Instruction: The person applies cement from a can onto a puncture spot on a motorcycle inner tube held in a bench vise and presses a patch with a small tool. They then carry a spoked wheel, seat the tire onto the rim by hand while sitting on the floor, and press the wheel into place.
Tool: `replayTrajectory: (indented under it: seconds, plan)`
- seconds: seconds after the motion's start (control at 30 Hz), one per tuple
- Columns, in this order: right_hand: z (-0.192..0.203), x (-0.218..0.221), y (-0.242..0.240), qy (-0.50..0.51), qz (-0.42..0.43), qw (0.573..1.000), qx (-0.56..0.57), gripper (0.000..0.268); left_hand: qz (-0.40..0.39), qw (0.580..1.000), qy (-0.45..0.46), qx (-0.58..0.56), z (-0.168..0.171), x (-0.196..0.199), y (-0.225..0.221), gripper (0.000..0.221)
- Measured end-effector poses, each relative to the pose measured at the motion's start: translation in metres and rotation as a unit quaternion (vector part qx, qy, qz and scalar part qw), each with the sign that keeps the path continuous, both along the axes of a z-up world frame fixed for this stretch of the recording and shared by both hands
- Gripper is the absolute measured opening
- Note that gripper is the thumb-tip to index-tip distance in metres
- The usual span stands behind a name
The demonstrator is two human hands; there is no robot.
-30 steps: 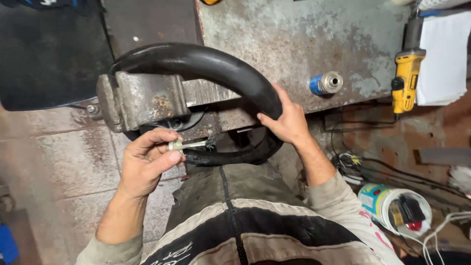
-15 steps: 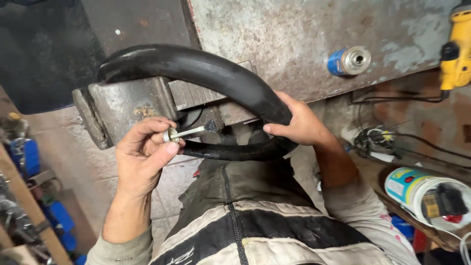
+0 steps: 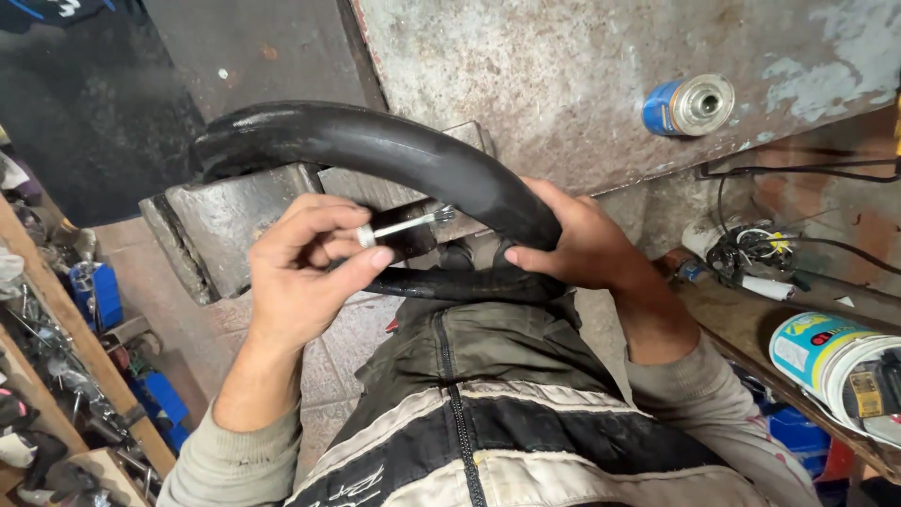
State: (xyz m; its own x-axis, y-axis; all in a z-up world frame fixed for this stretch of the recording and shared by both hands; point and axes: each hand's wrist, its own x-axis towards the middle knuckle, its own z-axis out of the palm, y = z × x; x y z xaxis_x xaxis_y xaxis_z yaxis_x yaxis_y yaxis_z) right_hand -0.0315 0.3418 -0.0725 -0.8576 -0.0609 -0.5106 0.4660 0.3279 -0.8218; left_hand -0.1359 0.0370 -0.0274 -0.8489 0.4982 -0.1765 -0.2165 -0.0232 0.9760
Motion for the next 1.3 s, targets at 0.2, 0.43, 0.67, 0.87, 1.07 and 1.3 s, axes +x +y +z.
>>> replayTrajectory:
  seconds: [0.2,0.43,0.67,0.87,1.07,1.3]
  plan:
    - [0.004,0.002,0.001,-0.001,-0.008,1.0,-0.014,0.085,-0.074,0.978,0.159,-0.114,0.023,-0.023,0.031,0.029]
    - [0.004,0.005,0.001,0.021,0.01,1.0,0.012,0.084,-0.086,0.949,0.229,-0.198,0.029,-0.034,0.043,0.028]
    - [0.001,0.005,0.0,0.062,0.011,0.998,0.03,0.085,-0.118,0.939,0.238,-0.219,0.035,-0.039,0.045,0.028]
    - [0.001,0.004,0.0,0.068,0.015,0.997,0.035,0.084,-0.142,0.931,0.236,-0.239,0.042,-0.041,0.048,0.028]
    - [0.003,0.005,-0.002,0.057,0.019,0.997,0.048,0.084,-0.136,0.934,0.227,-0.239,0.043,-0.043,0.049,0.027]
    - [0.007,0.004,-0.002,0.072,0.019,0.996,0.058,0.084,-0.114,0.937,0.221,-0.246,0.041,-0.047,0.043,0.027]
